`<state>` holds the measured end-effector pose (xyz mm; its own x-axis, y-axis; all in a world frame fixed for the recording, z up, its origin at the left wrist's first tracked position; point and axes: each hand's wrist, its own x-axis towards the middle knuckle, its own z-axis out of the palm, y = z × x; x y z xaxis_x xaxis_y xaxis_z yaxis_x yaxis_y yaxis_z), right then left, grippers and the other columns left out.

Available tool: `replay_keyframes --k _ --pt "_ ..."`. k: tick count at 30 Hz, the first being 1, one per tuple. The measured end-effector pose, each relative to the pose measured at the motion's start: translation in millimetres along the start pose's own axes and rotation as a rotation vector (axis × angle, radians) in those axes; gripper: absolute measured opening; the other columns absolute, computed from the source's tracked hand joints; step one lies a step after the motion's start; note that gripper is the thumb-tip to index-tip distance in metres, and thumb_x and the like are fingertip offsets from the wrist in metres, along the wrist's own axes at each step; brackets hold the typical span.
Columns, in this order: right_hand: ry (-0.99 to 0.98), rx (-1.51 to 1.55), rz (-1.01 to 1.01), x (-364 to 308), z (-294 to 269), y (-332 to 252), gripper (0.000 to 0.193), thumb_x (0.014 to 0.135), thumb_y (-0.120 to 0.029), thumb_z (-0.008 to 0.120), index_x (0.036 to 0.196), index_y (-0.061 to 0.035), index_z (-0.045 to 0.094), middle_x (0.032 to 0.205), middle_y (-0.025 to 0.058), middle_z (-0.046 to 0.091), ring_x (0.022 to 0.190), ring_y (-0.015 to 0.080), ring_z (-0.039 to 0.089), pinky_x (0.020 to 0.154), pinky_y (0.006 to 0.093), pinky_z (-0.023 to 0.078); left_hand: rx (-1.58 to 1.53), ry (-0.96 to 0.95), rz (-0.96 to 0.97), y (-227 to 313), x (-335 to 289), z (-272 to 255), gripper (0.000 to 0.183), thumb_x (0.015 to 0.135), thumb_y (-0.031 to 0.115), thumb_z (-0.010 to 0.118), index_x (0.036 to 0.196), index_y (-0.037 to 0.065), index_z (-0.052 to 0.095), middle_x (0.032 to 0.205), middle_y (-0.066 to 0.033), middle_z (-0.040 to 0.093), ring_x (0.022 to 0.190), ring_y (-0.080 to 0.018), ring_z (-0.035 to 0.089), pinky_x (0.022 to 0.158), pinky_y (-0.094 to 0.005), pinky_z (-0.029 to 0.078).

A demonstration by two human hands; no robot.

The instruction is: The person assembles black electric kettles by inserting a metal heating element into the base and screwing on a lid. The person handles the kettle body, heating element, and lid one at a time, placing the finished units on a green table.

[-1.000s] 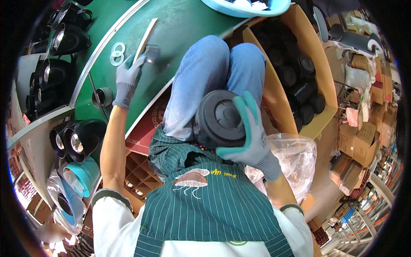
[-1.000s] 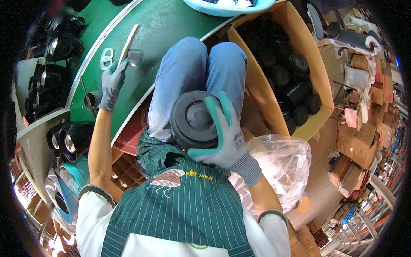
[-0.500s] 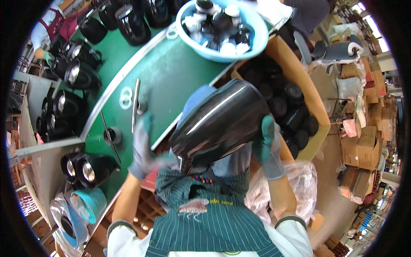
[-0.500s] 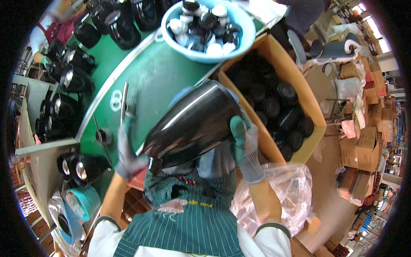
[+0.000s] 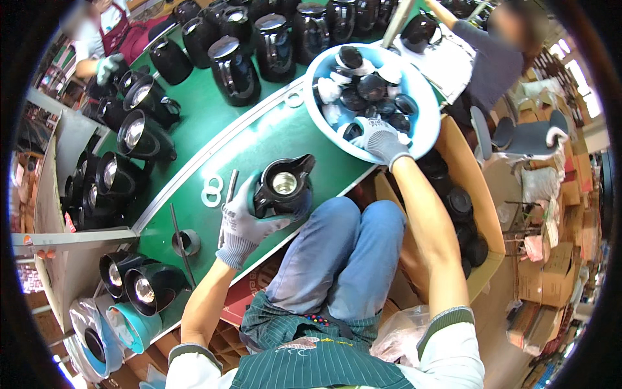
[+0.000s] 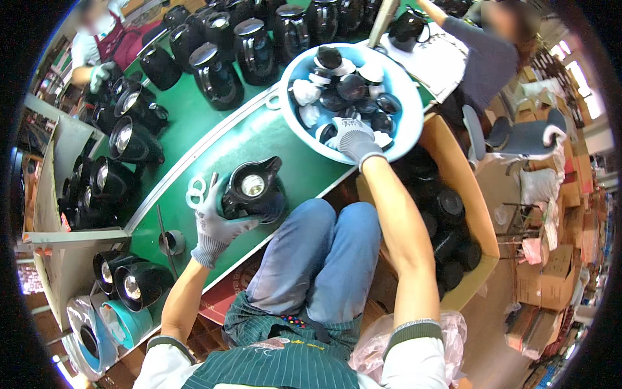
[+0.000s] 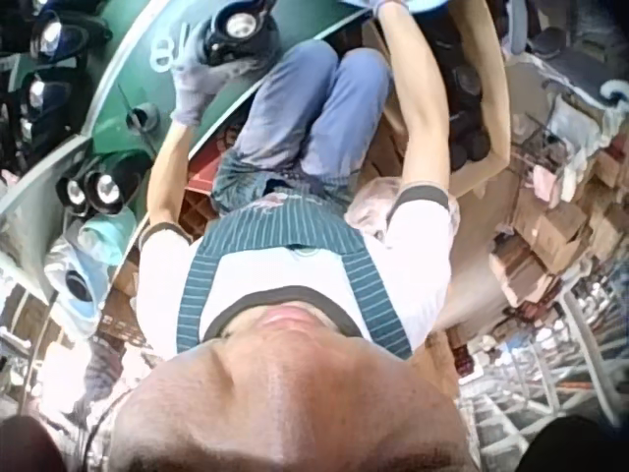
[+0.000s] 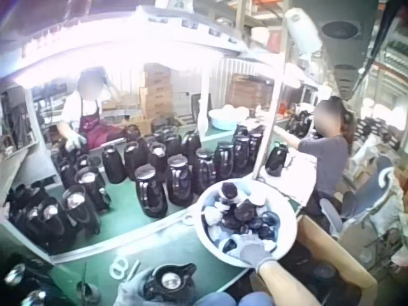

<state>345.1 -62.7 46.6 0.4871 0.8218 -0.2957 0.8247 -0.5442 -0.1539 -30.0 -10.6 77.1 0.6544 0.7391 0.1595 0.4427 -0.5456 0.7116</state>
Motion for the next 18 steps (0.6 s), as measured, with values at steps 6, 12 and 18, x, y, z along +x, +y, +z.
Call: replay_keyframes --k 6,12,18 --pt "-0.146 -0.260 -0.114 23 -2 -18 0.080 0.090 -0.051 0.072 0.159 -0.0225 0.042 0.158 0.0159 0.046 0.142 0.0345 0.052 0.112 0.0497 0.046 -0.085 -0.041 -0.019 -3 3 -1 0.109 0.055 0.035 0.102 0.144 -0.004 0.052 0.134 -0.0223 0.067 0.143 -0.0384 0.051 0.118 -0.0468 0.041" --pt "-0.221 -0.129 -0.037 24 -7 -26 0.086 0.095 -0.063 0.059 0.163 -0.0134 0.036 0.149 0.0235 0.056 0.134 0.0381 0.059 0.110 0.0498 0.047 -0.104 -0.075 0.017 -4 6 2 0.107 0.058 0.036 0.100 0.145 -0.002 0.050 0.130 -0.0189 0.069 0.123 -0.0339 0.067 0.121 -0.0464 0.038" --pt "-0.126 0.186 -0.046 43 19 -10 0.095 0.084 -0.062 0.066 0.157 -0.0062 0.043 0.149 0.0279 0.055 0.140 0.0366 0.053 0.117 0.0438 0.040 0.002 -0.056 0.170 -5 11 4 0.110 0.062 0.038 0.099 0.149 0.001 0.044 0.128 -0.0216 0.068 0.114 -0.0351 0.072 0.096 -0.0417 0.059"
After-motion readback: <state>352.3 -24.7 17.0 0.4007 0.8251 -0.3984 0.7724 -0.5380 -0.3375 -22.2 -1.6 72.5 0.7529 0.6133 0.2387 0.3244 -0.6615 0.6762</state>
